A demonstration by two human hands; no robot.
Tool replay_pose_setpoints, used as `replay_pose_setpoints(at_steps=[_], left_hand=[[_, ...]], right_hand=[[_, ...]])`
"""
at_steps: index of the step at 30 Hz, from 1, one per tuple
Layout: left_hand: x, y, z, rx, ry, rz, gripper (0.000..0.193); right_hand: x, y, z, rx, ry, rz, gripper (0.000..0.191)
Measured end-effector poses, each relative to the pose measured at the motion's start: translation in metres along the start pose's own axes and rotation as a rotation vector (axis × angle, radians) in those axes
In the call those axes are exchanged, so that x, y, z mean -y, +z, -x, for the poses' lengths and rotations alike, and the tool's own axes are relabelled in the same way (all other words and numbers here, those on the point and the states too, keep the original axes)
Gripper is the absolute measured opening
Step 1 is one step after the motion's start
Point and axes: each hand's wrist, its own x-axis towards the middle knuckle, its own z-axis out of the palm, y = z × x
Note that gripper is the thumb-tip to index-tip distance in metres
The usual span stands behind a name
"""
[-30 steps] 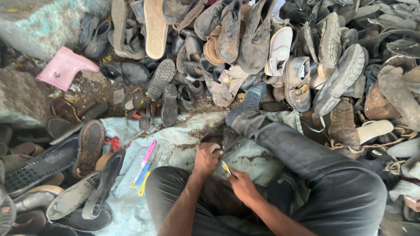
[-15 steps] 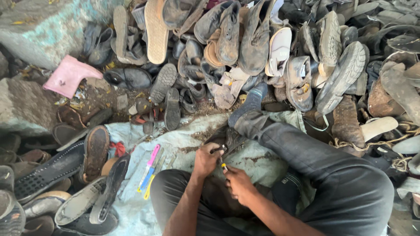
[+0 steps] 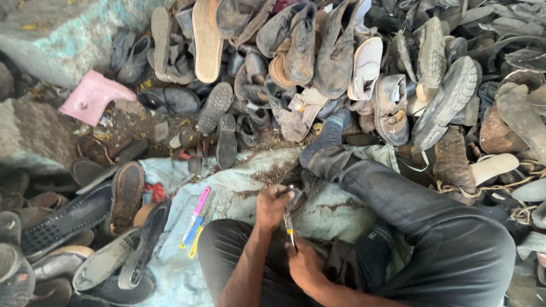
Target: The person sits on the floor among a pile of shoes and uses a small pointed tool to scrape debris from the underside of a shoe sole. They hold the shoe with one hand while prying and cleaning different sections of the sole with the tool, occasionally moving other shoes out of the way.
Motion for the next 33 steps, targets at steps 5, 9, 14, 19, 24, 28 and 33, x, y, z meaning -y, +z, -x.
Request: replay_pose_setpoints(at_steps=[5, 9, 14, 19, 24, 28, 33], left_hand=[[-0.002, 0.005, 0.003, -0.048, -0.079, 0.025, 0.021], [-0.002, 0.009, -0.001, -0.041, -0.115, 0.153, 0.025], [0.012, 0.015, -0.008, -0.048, -0.312, 0.479, 0.021], [0.026, 0.004, -0.015, 0.012, -0.247, 0.527, 0.019], [0.013, -0.028, -0.018, 0.220, -0.119, 0.470, 0.020], [-0.009, -0.054, -0.006, 0.492, 0.340, -0.239, 0.039], [-0.030, -0.048, -0.011, 0.418, 0.992, -1.148, 0.032]], right_hand=[[0.023, 0.000, 0.013, 0.084, 0.185, -0.524, 0.022], [0.033, 0.009, 0.022, -0.136, -0.140, -0.264, 0.016], [0.031, 0.013, 0.031, 0.061, 0.220, -0.312, 0.014], [0.037, 0.027, 0.013, 0.002, 0.097, -0.637, 0.014], [0.030, 0.024, 0.027, 0.140, 0.396, -0.479, 0.037], [0.019, -0.027, 0.038, 0.213, 0.354, -0.493, 0.034], [0.010, -0.086, 0.033, 0.376, 0.304, -0.291, 0.045]])
